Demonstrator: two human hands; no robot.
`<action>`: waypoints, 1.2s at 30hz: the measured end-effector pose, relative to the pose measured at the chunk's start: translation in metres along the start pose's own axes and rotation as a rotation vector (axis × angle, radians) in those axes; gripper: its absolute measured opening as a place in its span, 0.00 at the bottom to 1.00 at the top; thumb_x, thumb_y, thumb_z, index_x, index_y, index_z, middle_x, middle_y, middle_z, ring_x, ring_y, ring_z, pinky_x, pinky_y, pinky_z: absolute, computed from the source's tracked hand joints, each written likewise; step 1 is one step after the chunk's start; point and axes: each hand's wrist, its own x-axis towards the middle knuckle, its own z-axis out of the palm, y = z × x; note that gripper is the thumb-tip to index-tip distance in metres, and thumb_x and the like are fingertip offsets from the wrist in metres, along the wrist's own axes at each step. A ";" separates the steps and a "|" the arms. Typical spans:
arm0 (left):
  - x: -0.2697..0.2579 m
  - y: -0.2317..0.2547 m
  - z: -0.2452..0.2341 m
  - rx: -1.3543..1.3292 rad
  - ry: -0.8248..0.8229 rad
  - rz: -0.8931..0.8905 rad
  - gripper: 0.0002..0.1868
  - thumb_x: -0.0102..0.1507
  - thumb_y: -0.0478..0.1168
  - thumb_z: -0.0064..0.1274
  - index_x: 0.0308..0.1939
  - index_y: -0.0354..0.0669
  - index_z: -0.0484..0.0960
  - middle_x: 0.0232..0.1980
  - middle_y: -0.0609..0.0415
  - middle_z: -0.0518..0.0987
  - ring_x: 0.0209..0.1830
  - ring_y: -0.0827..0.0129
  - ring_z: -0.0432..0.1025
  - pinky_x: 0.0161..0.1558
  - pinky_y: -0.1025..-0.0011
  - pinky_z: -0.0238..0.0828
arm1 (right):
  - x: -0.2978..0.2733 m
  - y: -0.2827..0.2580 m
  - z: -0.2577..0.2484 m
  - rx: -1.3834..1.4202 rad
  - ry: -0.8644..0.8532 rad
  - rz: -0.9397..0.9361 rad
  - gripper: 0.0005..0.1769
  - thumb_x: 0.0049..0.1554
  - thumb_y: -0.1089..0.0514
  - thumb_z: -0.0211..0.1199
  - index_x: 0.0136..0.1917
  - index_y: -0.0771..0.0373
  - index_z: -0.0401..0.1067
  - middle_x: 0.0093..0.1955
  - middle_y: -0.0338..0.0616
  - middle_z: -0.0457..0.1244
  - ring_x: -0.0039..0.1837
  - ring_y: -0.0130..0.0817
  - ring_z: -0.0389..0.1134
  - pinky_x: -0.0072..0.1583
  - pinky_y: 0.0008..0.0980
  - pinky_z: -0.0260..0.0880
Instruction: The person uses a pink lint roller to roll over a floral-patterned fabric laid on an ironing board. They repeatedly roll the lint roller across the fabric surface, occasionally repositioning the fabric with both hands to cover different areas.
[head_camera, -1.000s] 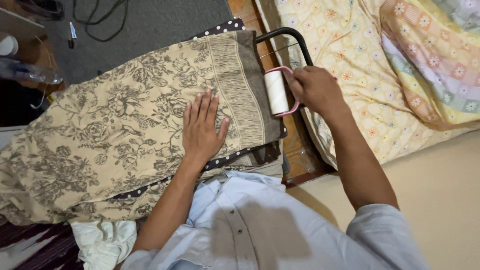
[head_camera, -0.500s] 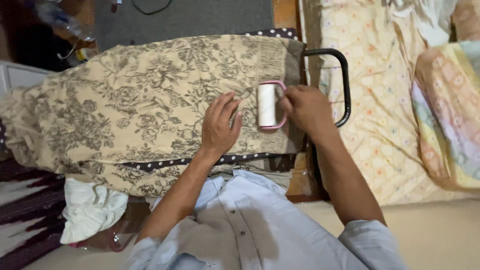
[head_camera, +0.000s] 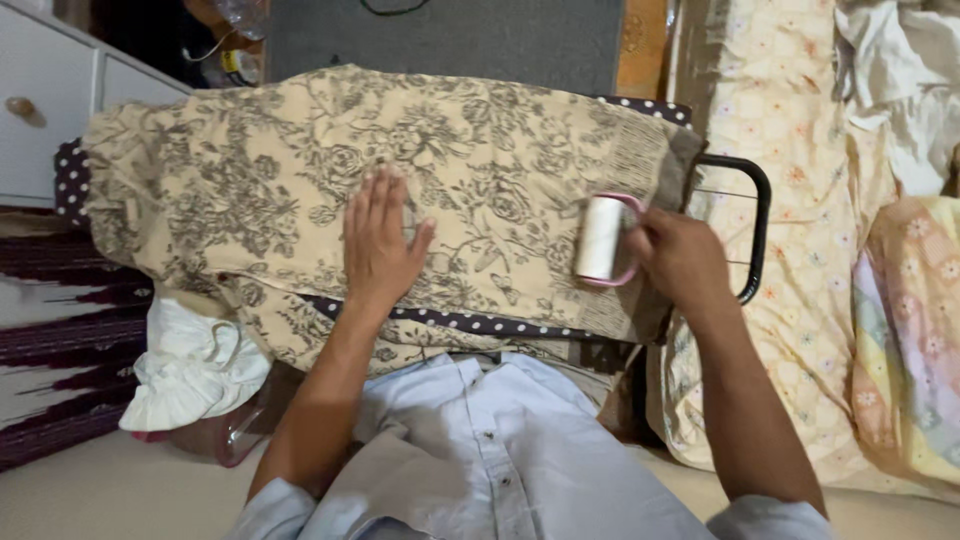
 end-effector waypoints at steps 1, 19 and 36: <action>0.000 -0.008 -0.003 0.006 0.012 -0.023 0.37 0.69 0.55 0.51 0.75 0.36 0.64 0.80 0.37 0.60 0.81 0.44 0.52 0.77 0.47 0.43 | -0.001 0.002 -0.003 -0.043 -0.004 0.007 0.10 0.59 0.51 0.64 0.47 0.59 0.78 0.42 0.54 0.69 0.45 0.55 0.71 0.48 0.49 0.70; -0.017 -0.062 -0.034 0.028 0.048 -0.248 0.37 0.70 0.56 0.47 0.78 0.41 0.61 0.82 0.43 0.56 0.83 0.49 0.47 0.78 0.49 0.36 | 0.058 -0.176 0.086 -0.039 -0.015 -0.231 0.13 0.65 0.50 0.59 0.50 0.62 0.75 0.41 0.53 0.68 0.41 0.52 0.70 0.45 0.48 0.72; -0.024 -0.082 -0.045 0.021 0.045 -0.339 0.35 0.72 0.57 0.42 0.78 0.41 0.60 0.83 0.45 0.55 0.84 0.52 0.47 0.79 0.49 0.37 | 0.049 -0.116 0.052 -0.080 -0.059 -0.127 0.10 0.63 0.55 0.62 0.51 0.64 0.78 0.43 0.56 0.70 0.40 0.51 0.72 0.46 0.45 0.72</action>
